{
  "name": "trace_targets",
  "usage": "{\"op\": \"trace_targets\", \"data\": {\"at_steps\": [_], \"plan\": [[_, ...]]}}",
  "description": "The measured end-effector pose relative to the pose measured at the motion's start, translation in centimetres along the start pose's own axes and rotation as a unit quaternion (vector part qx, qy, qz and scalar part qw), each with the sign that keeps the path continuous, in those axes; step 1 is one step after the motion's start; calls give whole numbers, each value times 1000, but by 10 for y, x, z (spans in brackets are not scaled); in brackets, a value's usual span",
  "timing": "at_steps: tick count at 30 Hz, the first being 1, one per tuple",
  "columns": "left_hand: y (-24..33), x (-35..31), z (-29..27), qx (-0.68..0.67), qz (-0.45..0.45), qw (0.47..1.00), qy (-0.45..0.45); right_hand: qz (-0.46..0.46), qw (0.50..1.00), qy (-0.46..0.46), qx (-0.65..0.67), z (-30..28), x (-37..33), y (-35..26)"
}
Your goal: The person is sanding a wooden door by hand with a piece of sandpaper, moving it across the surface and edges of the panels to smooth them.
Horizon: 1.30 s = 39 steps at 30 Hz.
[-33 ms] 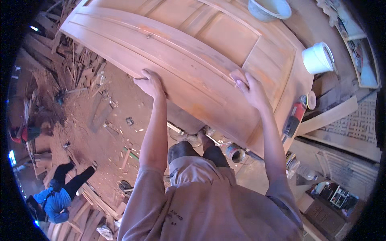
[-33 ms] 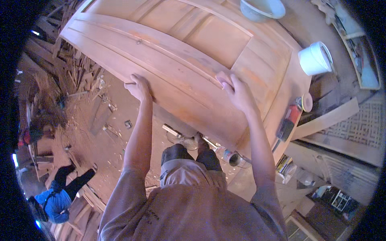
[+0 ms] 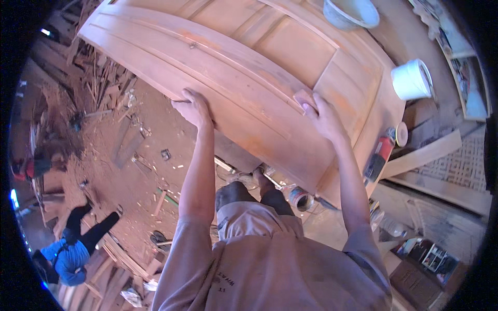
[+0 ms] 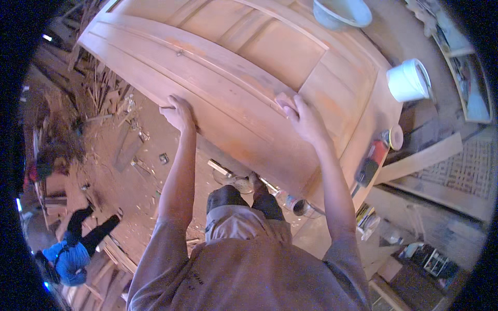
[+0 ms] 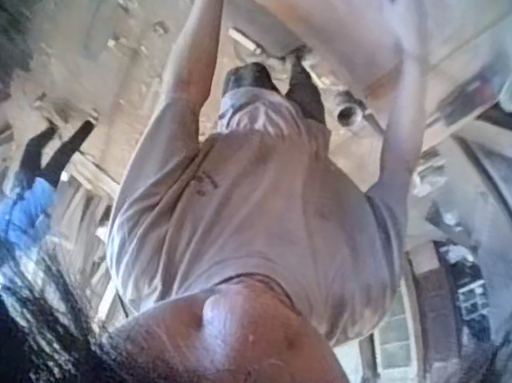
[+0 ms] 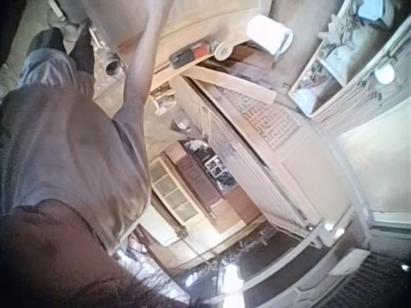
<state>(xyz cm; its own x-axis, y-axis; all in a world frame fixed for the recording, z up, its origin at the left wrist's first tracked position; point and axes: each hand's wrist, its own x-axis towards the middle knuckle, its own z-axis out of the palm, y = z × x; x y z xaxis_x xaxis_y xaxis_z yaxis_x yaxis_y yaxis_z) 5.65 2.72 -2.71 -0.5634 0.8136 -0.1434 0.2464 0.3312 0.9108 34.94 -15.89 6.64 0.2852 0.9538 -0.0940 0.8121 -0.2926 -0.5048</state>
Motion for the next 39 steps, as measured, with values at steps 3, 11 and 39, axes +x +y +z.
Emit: {"op": "trace_targets", "data": {"at_steps": [3, 11, 39], "plan": [[-3, 1, 1, 40, 8, 999, 6, -12, 999, -40, -22, 6, 33, -6], [5, 5, 5, 75, 49, 995, 52, -162, 981, 20, -107, 48, 72, -33], [11, -5, 5, 123, 18, 992, 35, -200, 975, -20, -99, 95, 163, -111]]}}
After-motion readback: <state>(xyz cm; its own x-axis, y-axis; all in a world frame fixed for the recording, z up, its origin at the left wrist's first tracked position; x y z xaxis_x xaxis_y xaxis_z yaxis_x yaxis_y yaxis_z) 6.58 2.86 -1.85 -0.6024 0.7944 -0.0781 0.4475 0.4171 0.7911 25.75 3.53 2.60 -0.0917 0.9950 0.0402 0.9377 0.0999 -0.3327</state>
